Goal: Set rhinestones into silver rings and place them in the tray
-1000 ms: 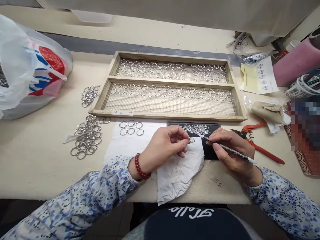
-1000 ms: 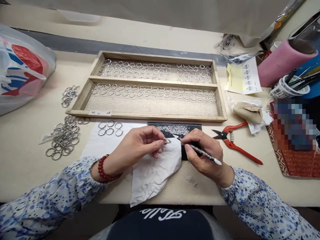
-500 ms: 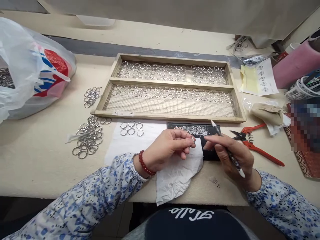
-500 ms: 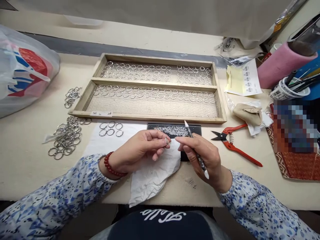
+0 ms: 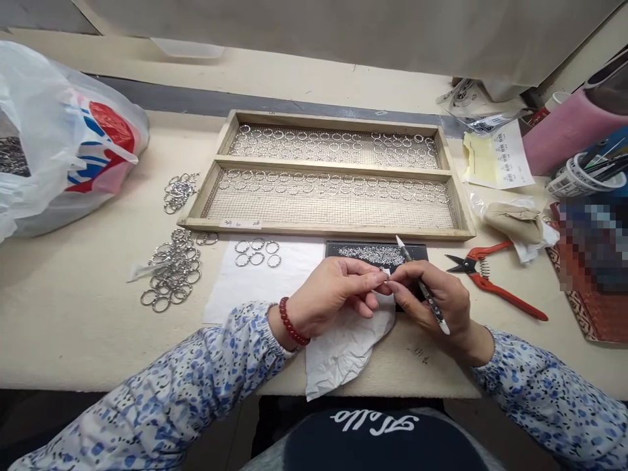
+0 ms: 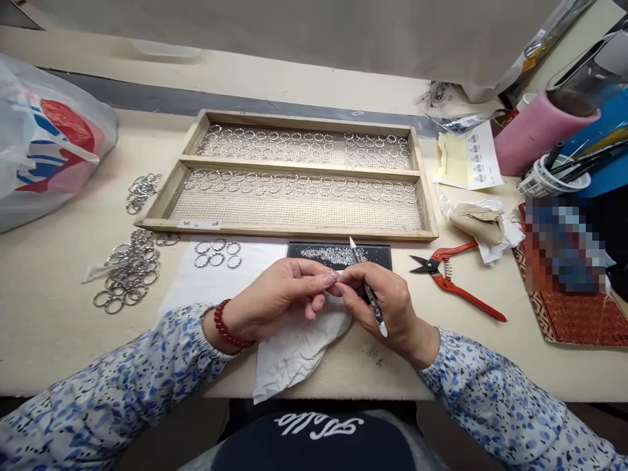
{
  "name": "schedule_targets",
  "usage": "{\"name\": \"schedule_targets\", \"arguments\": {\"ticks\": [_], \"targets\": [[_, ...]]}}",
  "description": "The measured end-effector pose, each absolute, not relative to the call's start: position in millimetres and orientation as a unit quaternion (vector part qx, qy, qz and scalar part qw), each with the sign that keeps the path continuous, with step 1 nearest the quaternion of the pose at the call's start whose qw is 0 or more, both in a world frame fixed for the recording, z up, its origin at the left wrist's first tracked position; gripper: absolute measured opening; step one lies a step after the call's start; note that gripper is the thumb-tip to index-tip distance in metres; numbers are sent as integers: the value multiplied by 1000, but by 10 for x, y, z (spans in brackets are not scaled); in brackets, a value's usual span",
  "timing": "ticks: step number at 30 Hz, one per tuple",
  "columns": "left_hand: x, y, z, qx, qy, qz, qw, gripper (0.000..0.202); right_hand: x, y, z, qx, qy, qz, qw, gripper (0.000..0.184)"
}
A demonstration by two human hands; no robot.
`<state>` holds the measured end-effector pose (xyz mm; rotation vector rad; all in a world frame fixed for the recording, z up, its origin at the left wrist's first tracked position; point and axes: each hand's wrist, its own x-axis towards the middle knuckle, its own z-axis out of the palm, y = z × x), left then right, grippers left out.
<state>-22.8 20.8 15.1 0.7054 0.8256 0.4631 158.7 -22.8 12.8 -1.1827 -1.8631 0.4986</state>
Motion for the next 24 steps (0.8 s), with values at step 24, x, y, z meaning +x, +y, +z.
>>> {"name": "schedule_targets", "arguments": {"ticks": [24], "targets": [[-130,48,125,428,417,399,696,8,1604,-220,72,-476,-739,227,418,17]]}}
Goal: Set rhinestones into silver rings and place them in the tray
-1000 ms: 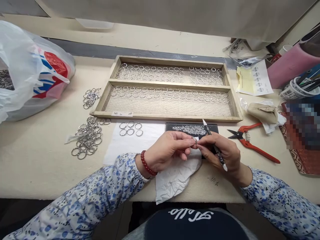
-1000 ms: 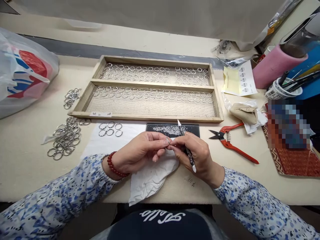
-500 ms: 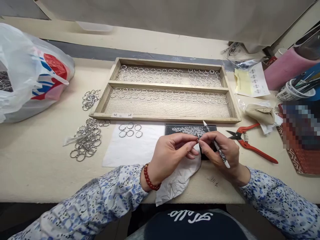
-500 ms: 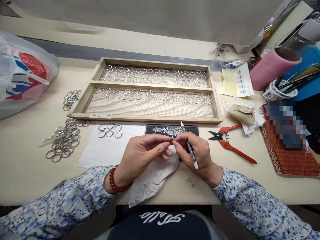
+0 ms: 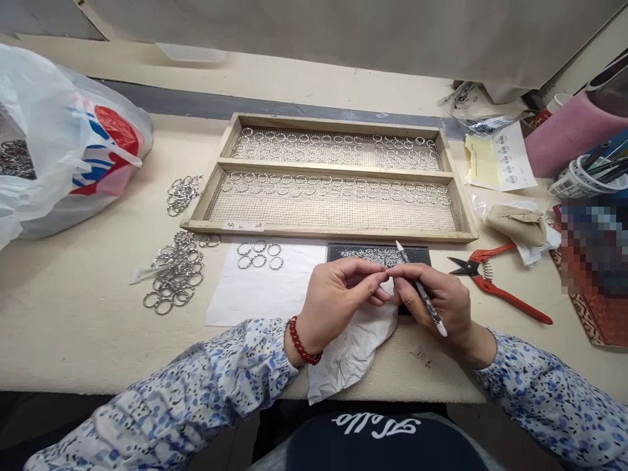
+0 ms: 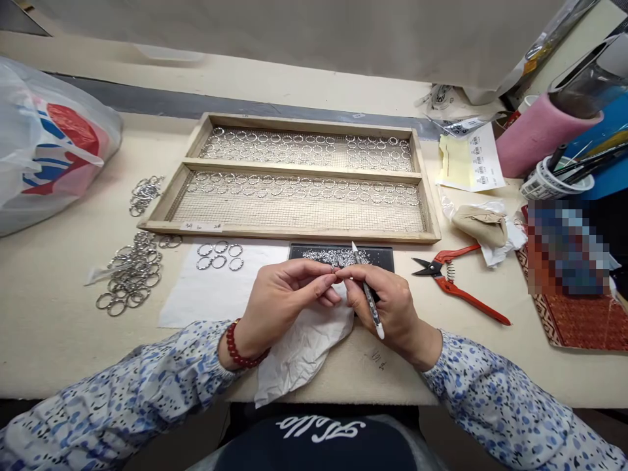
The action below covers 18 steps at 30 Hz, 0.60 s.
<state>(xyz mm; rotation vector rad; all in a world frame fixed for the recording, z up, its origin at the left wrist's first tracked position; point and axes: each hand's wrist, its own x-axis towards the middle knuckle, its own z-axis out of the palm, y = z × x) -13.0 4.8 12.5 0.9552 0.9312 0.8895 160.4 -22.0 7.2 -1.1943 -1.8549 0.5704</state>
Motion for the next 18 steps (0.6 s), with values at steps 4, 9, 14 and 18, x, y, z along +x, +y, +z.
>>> {"name": "schedule_targets", "arguments": {"ticks": [4,9,14,18], "targets": [[-165,45,118,456,415,412,671,8,1681,-267,25,-469,-711,286,440,23],[-230,43,84,489,422,427,633,7,1760,-299,-22,-436,-639,357,524,63],[-261,39,25,508,426,413,625,7,1745,-266,70,-394,-704,359,470,34],[-266,37,9,545,423,409,597,5,1708,-264,127,-396,-721,341,455,29]]}}
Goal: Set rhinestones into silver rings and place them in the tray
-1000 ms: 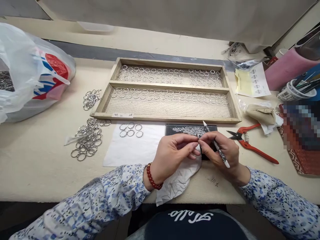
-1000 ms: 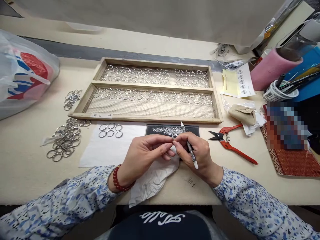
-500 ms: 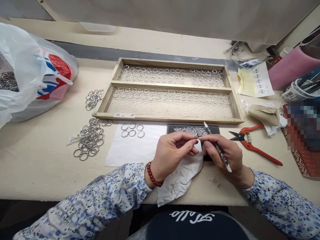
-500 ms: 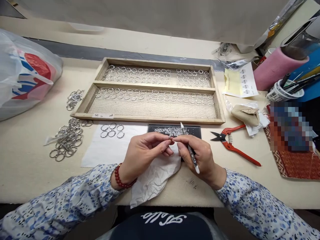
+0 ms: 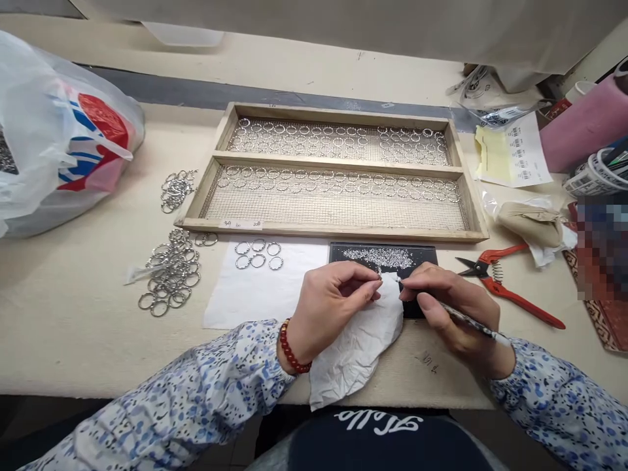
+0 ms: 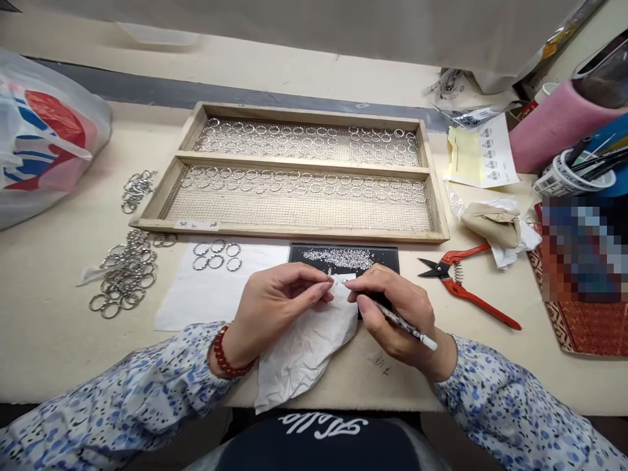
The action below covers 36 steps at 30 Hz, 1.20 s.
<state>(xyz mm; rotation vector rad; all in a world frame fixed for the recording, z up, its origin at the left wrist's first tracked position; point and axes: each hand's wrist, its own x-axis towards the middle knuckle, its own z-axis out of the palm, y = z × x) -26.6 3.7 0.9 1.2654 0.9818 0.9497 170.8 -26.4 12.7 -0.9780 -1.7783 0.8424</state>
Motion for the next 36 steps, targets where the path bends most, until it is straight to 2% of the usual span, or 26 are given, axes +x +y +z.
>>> {"name": "schedule_targets", "arguments": {"ticks": [8,36], "targets": [[-269,53,-24,620,424,402,523,6,1676,-273,104,-394,-721,336,460,29],[-268,56,-31,611,421,391,545,3,1705,-244,125,-401,-747,303,435,27]]}}
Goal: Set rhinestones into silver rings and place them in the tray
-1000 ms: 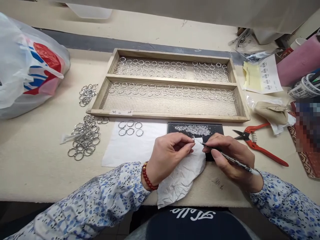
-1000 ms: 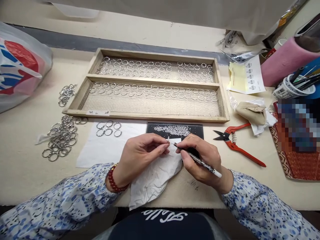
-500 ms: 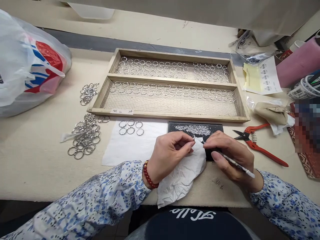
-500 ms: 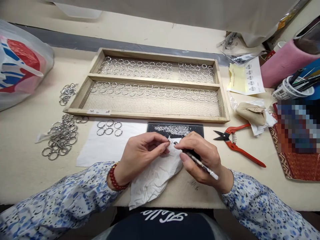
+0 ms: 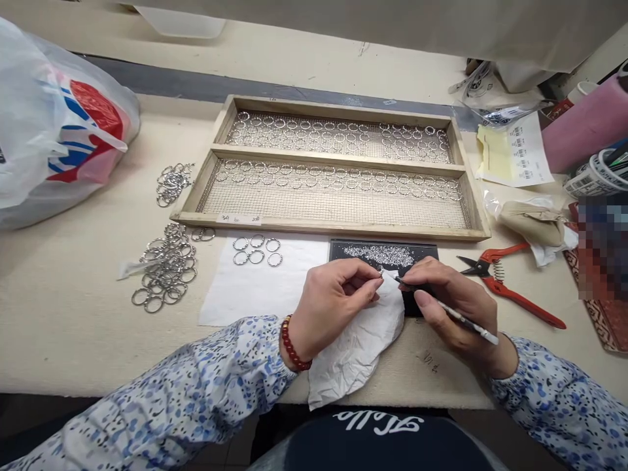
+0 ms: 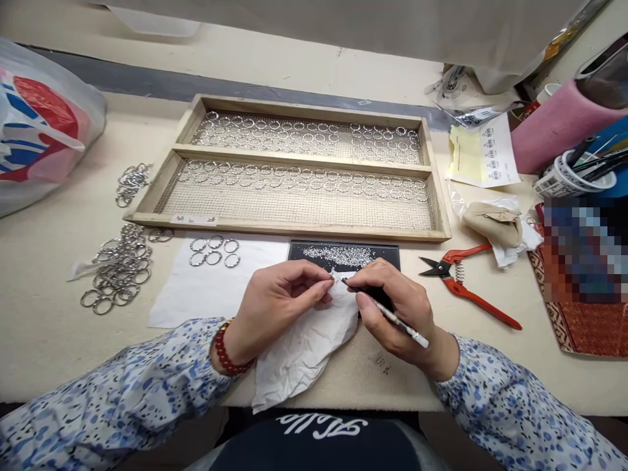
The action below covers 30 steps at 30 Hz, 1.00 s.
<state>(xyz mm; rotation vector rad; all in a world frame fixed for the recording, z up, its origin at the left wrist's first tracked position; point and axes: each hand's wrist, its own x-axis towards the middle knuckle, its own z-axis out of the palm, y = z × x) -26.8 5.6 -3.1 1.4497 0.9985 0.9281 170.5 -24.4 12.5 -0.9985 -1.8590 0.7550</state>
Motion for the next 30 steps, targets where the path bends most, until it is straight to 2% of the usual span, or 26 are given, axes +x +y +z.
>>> {"name": "schedule_targets", "arguments": {"ticks": [30], "targets": [[-273,52,-38,622,431,393,523,4,1696,-235,118,-415,-735,304,441,23]]}}
